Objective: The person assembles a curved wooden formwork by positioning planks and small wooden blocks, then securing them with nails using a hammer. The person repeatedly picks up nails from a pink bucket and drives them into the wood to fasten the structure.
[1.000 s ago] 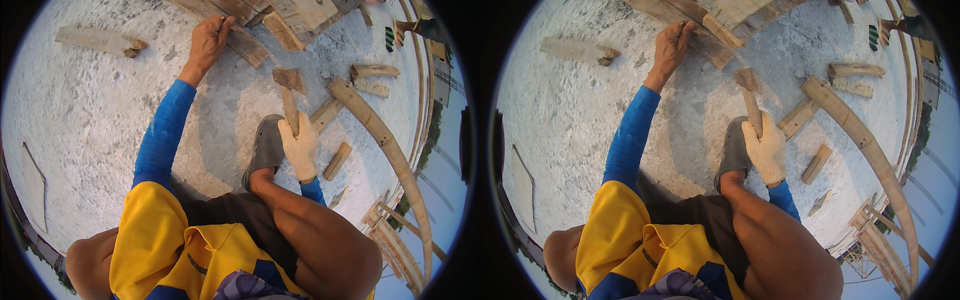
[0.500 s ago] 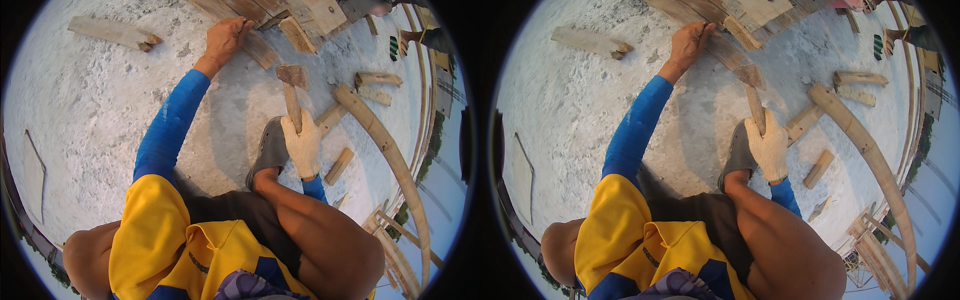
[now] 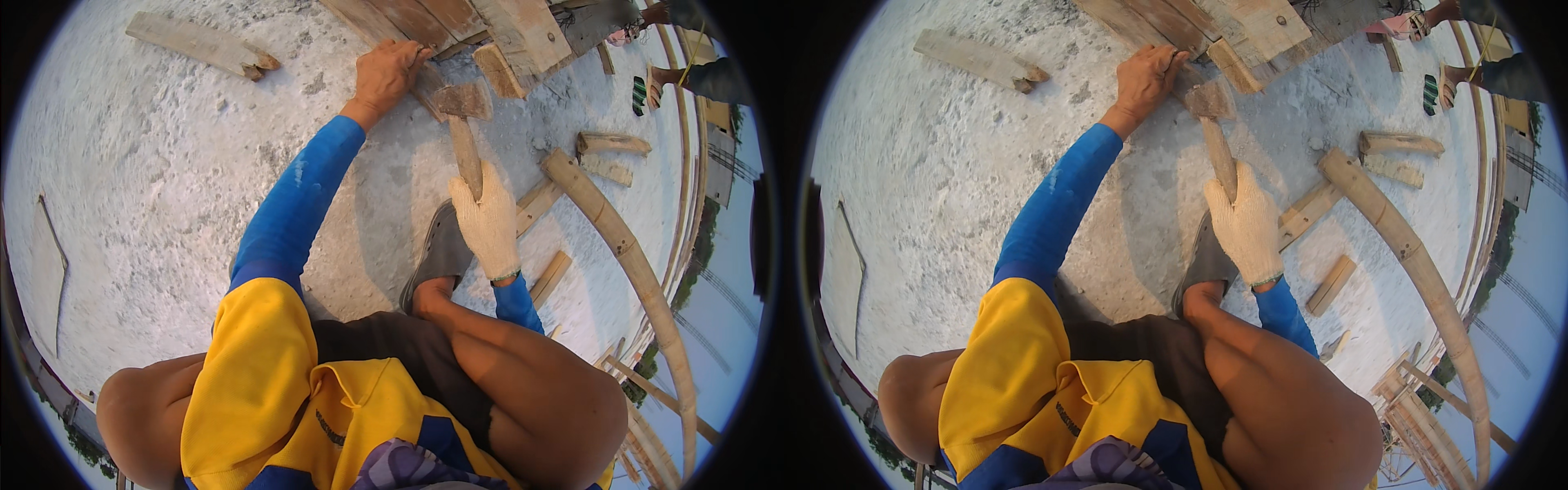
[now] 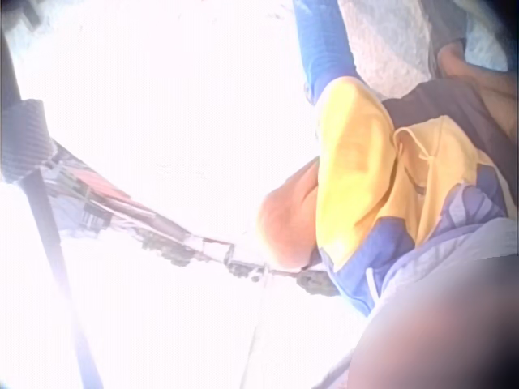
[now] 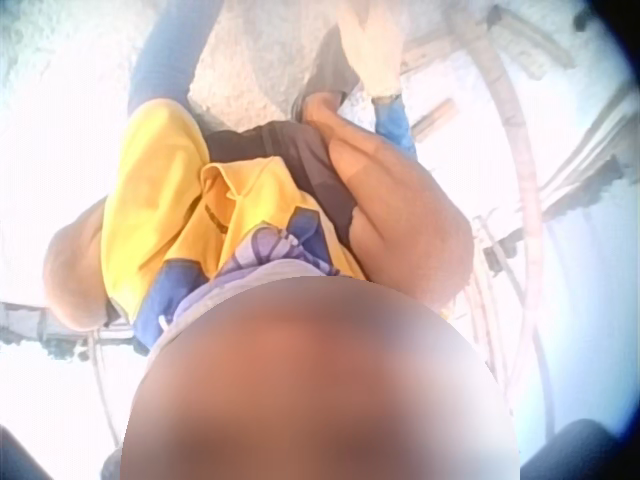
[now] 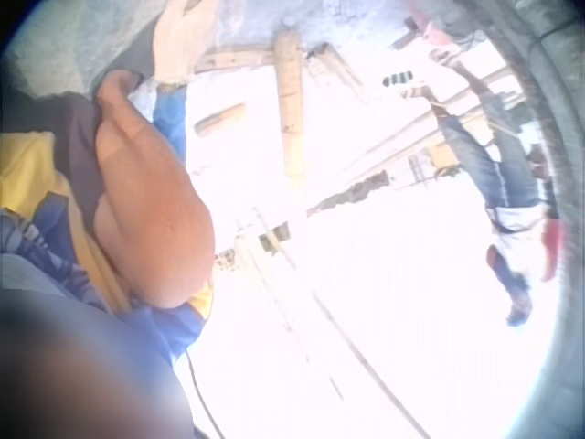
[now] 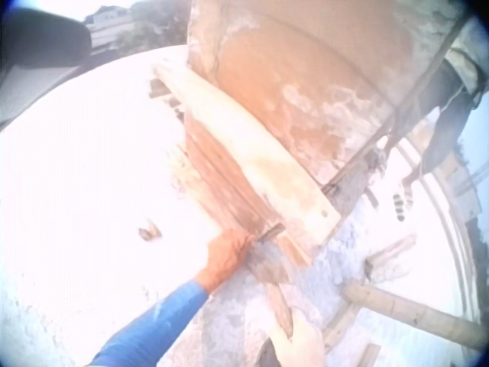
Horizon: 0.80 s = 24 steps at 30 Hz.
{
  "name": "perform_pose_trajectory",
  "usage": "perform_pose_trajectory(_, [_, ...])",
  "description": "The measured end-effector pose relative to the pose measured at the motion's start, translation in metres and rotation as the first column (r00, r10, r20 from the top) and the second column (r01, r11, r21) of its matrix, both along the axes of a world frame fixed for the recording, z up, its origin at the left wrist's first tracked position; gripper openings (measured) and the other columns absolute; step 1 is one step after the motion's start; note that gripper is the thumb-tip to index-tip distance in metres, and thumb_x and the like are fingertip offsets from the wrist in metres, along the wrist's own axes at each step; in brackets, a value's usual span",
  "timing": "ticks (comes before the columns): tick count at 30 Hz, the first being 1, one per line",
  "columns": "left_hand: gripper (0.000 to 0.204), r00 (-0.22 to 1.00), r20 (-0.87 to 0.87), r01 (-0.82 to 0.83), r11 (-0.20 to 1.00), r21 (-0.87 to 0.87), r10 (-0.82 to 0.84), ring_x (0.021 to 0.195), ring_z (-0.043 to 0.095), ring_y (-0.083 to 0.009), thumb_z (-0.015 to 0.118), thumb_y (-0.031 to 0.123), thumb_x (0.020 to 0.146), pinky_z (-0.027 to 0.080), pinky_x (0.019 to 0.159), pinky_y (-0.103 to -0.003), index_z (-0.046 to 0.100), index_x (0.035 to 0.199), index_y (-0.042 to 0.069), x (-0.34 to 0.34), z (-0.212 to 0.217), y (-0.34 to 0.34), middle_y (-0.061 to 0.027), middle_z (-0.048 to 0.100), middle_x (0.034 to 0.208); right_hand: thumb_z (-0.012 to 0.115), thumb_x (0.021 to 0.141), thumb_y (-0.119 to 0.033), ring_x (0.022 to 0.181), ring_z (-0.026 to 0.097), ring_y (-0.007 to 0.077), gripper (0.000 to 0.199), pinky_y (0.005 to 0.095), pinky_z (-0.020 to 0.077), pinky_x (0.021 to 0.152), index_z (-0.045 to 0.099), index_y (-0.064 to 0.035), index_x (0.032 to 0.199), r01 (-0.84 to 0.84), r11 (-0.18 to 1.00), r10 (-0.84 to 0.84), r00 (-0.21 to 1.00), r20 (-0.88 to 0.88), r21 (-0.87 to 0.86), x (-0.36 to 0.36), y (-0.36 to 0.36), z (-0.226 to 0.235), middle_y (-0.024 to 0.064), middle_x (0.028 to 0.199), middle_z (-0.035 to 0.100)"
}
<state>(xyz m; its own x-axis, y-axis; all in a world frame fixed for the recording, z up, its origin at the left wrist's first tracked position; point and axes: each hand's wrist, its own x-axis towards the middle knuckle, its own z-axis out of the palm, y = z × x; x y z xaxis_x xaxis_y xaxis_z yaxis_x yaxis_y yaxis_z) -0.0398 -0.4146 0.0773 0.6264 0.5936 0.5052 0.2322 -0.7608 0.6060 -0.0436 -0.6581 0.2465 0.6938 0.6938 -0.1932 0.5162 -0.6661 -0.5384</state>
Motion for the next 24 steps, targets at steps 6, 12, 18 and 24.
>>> perform_pose_trajectory(6, [0.027,0.997,0.069,0.031,0.999,0.01,-0.031,0.078,0.065,-0.0267,0.07,0.035,0.101,0.055,0.063,-0.04,0.067,0.085,0.013,-0.001,-0.004,0.0,-0.0021,0.07,0.082,0.066,0.103,-0.031,0.082,0.072,0.0463,0.04,0.0488,0.0547,0.069,0.062,-0.0012,0.13,-0.05,0.997,0.053,0.997,0.064,-0.051,0.01,0.023,-0.005,0.0264,0.09,0.072])
perform_pose_trajectory(12, [0.021,0.992,0.124,0.035,0.999,-0.006,-0.034,0.08,0.066,-0.0277,0.071,0.03,0.1,0.055,0.064,-0.042,0.066,0.088,0.013,-0.003,-0.013,0.002,-0.0034,0.068,0.081,0.066,0.104,-0.031,0.087,0.072,0.0476,0.041,0.0485,0.0561,0.074,0.062,-0.0022,0.134,-0.066,0.997,0.069,0.993,0.096,-0.027,0.011,0.044,-0.007,0.0272,0.094,0.073])
perform_pose_trajectory(18, [0.012,0.996,0.085,0.041,0.981,-0.189,-0.025,0.084,0.069,-0.0294,0.069,0.023,0.099,0.056,0.068,-0.041,0.069,0.092,0.013,-0.006,-0.006,0.013,-0.0068,0.07,0.083,0.068,0.103,-0.032,0.085,0.074,0.0397,0.043,0.0457,0.0558,0.074,0.064,0.0018,0.129,-0.051,0.998,0.048,0.997,0.065,0.041,0.01,0.052,-0.008,0.0261,0.091,0.072])
perform_pose_trajectory(24, [0.031,0.997,0.079,0.015,0.97,-0.244,0.004,0.082,0.067,-0.0289,0.064,0.035,0.107,0.053,0.068,-0.042,0.065,0.085,0.013,-0.011,-0.002,0.074,-0.0069,0.069,0.08,0.067,0.103,-0.032,0.079,0.073,0.0349,0.044,0.0439,0.0549,0.071,0.064,0.0027,0.128,0.02,1.0,-0.02,0.999,0.038,-0.005,0.0,0.036,-0.011,0.0244,0.088,0.072])
